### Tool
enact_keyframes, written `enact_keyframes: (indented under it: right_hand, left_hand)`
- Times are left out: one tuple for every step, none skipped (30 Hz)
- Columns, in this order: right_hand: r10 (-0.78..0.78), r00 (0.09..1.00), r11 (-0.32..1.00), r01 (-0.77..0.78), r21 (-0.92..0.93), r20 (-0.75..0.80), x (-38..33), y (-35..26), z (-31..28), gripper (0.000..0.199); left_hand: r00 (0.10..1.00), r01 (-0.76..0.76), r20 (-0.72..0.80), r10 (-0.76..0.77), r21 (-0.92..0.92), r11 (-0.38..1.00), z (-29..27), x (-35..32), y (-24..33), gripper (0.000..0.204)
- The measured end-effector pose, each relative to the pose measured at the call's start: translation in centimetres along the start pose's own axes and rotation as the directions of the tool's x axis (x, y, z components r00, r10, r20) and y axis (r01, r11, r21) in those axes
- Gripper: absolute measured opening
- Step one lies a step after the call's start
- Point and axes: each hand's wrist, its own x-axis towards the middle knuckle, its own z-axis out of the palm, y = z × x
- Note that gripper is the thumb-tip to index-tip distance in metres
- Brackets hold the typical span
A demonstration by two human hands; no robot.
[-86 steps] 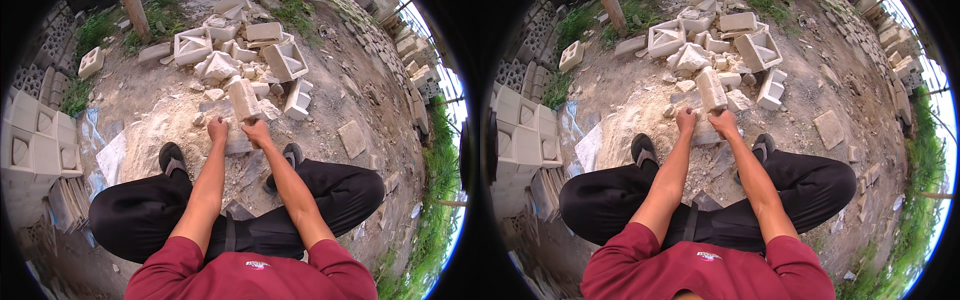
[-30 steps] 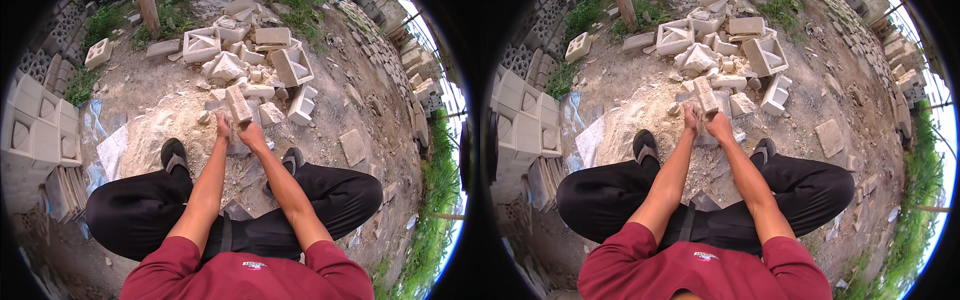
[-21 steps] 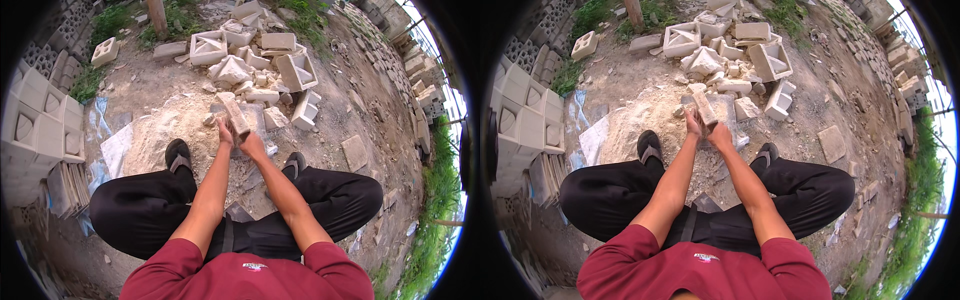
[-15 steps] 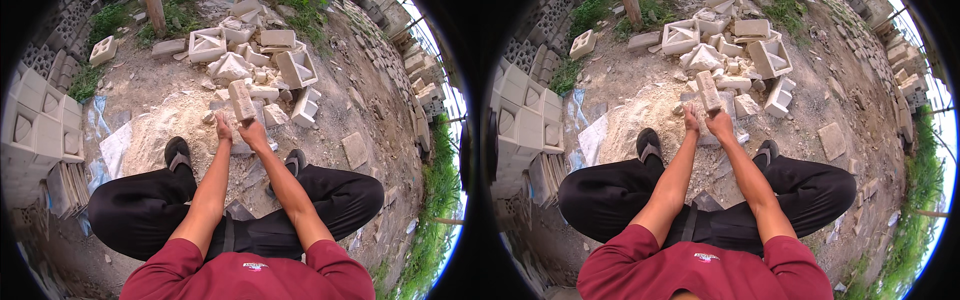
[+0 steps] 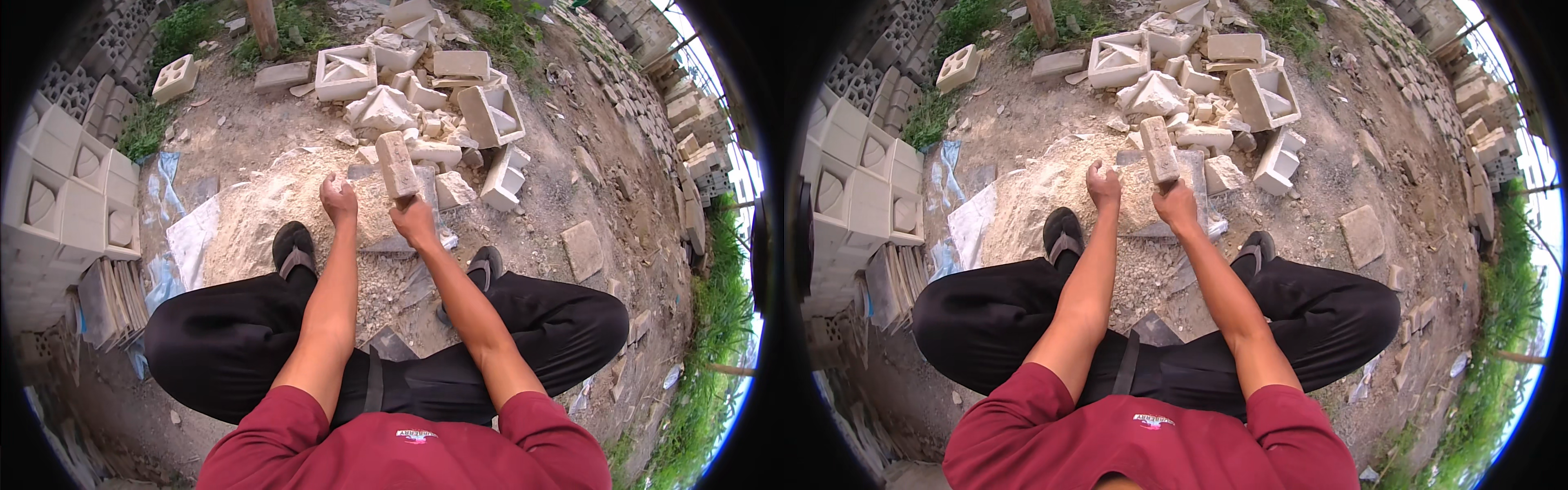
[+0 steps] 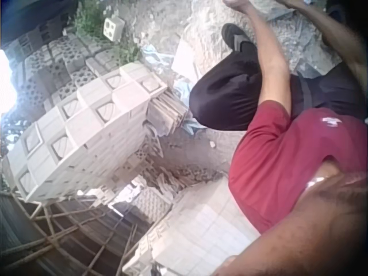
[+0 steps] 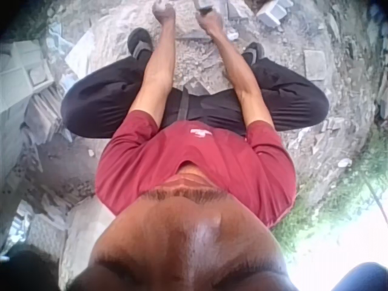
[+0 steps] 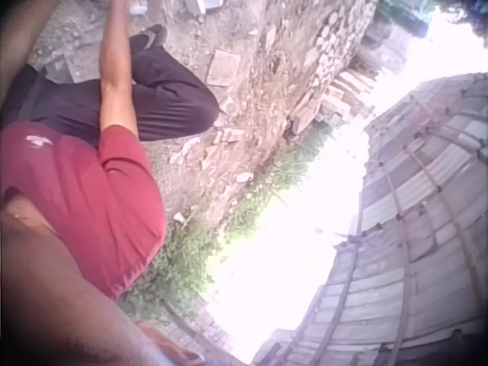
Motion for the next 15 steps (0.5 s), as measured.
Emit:
enact_keyframes:
  right_hand:
    - [-0.015,0.999,1.0,0.016,0.025,-0.043,-0.5,0.0,0.3,0.049]
    - [0.033,0.999,0.996,-0.031,-0.083,0.028,-1.4,-0.5,0.6,0.049]
    - [0.01,0.998,0.99,0.0,-0.14,0.067,-2.0,-1.1,1.0,0.049]
    - [0.01,0.996,0.978,0.01,-0.208,0.092,-2.4,-0.2,1.0,0.05]
    - [0.011,0.993,0.961,0.021,-0.275,0.117,-2.4,0.6,0.9,0.05]
    - [-0.003,0.99,0.966,0.04,-0.255,0.143,-1.7,1.1,0.9,0.05]
    - [0.012,0.983,0.972,0.031,-0.231,0.181,-0.9,1.4,0.4,0.05]
    - [0.029,0.975,0.978,0.018,-0.206,0.22,0.1,1.4,-0.1,0.049]
    - [0.044,0.965,0.984,0.004,-0.181,0.259,0.7,1.4,-0.6,0.049]
    - [0.061,0.98,0.984,-0.028,-0.174,0.189,0.5,0.5,-0.7,0.048]
    - [0.047,0.99,0.991,-0.029,-0.133,0.135,0.1,-0.5,-0.7,0.048]
    - [0.035,0.996,0.995,-0.027,-0.092,0.081,-0.3,-1.6,-0.7,0.048]
    - [0.023,1.0,0.998,-0.022,-0.053,0.02,-0.4,-2.2,-0.8,0.048]
    - [-0.005,1.0,1.0,0.005,-0.029,0.016,-0.5,-1.2,-0.7,0.047]
    - [0.011,0.999,0.996,-0.007,-0.094,0.04,-0.9,0.0,-0.5,0.047]
  left_hand:
    - [1.0,0.0,0.031,-0.002,0.062,0.998,-0.1,-0.1,-0.1,0.038]
    - [0.998,-0.063,0.039,0.059,0.118,0.991,-0.5,0.3,-1.3,0.039]
    - [0.992,-0.124,0.05,0.117,0.174,0.977,-0.9,0.5,-2.4,0.04]
    - [0.982,-0.185,0.088,0.17,0.213,0.959,-0.5,0.1,-2.4,0.041]
    - [0.976,-0.212,0.112,0.189,0.25,0.945,-0.2,-0.2,-2.4,0.04]
    - [0.969,-0.239,0.136,0.208,0.285,0.928,0.0,-0.4,-2.3,0.04]
    - [0.961,-0.265,0.166,0.222,0.319,0.91,0.3,-0.8,-2.0,0.039]
    - [0.959,-0.256,0.2,0.2,0.316,0.914,0.4,-0.9,-1.7,0.037]
    - [0.956,-0.247,0.234,0.178,0.312,0.917,0.4,-0.9,-1.3,0.035]
    - [0.955,-0.232,0.256,0.15,0.326,0.916,-0.3,-0.5,-1.7,0.032]
    - [0.958,-0.204,0.263,0.119,0.323,0.924,-0.9,0.2,-2.1,0.031]
    - [0.959,-0.175,0.268,0.088,0.32,0.931,-1.5,1.0,-2.6,0.029]
    - [0.96,-0.147,0.273,0.06,0.309,0.94,-1.9,1.5,-2.8,0.028]
    - [0.963,-0.153,0.258,0.074,0.299,0.942,-1.6,1.5,-2.4,0.025]
    - [0.965,-0.181,0.238,0.111,0.301,0.936,-1.4,1.2,-2.1,0.024]
